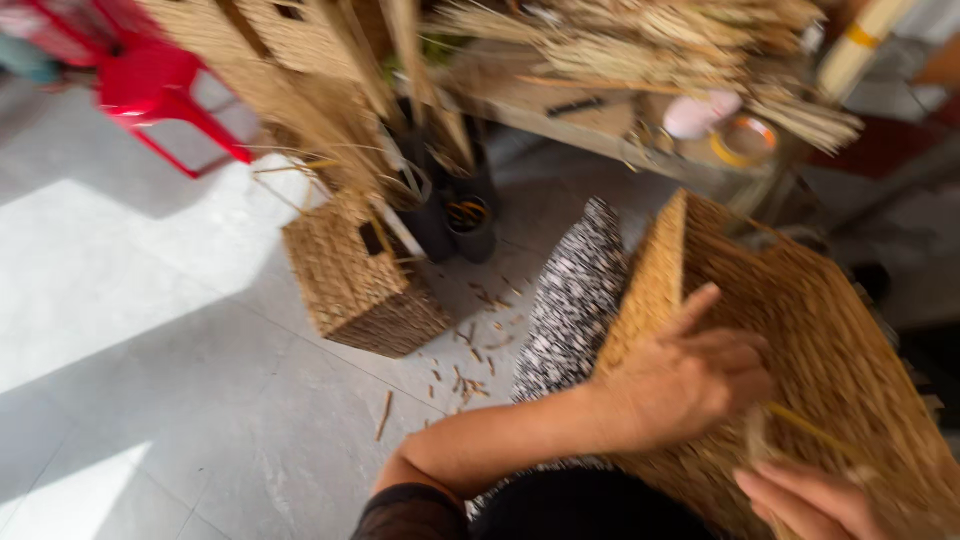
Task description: The person sits on the floor with a water hyacinth basket on their lap and weaves a long split cane strip along the basket's rim, threading and tightening it around the edge. They briefly use scissors to trim the strip and continue tucking and securing the weave along the rim.
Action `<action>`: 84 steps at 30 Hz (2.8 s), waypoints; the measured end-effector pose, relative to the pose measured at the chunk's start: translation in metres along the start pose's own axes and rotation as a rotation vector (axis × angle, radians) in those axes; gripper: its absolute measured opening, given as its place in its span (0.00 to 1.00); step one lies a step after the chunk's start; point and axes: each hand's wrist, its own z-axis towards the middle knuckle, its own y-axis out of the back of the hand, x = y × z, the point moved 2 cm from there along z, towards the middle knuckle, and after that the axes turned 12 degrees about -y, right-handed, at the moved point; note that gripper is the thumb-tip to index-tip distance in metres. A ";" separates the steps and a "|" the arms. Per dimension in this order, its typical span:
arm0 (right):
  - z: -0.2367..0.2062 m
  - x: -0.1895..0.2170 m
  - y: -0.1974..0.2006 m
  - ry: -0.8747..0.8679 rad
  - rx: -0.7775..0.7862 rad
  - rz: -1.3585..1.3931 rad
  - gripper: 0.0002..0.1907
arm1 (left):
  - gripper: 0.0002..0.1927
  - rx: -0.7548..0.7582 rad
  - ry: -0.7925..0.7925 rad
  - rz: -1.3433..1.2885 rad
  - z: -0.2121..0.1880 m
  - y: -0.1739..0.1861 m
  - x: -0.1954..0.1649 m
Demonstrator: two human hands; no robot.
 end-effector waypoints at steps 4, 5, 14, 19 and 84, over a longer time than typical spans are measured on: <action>0.007 0.035 0.021 0.015 -0.248 0.061 0.13 | 0.08 -0.079 -0.063 -0.341 0.006 -0.011 0.023; 0.026 0.033 0.026 0.075 -0.293 0.064 0.11 | 0.07 -0.042 -0.017 -0.413 0.007 -0.013 0.027; 0.131 -0.004 0.053 0.095 -0.141 0.130 0.16 | 0.12 0.001 0.138 -0.500 0.045 -0.015 0.030; 0.124 -0.010 0.059 0.308 -0.265 -0.268 0.12 | 0.12 0.046 0.203 -0.494 0.041 -0.028 0.026; 0.002 -0.028 0.010 0.088 -0.189 -0.014 0.16 | 0.06 0.109 0.230 -0.656 0.052 -0.022 0.029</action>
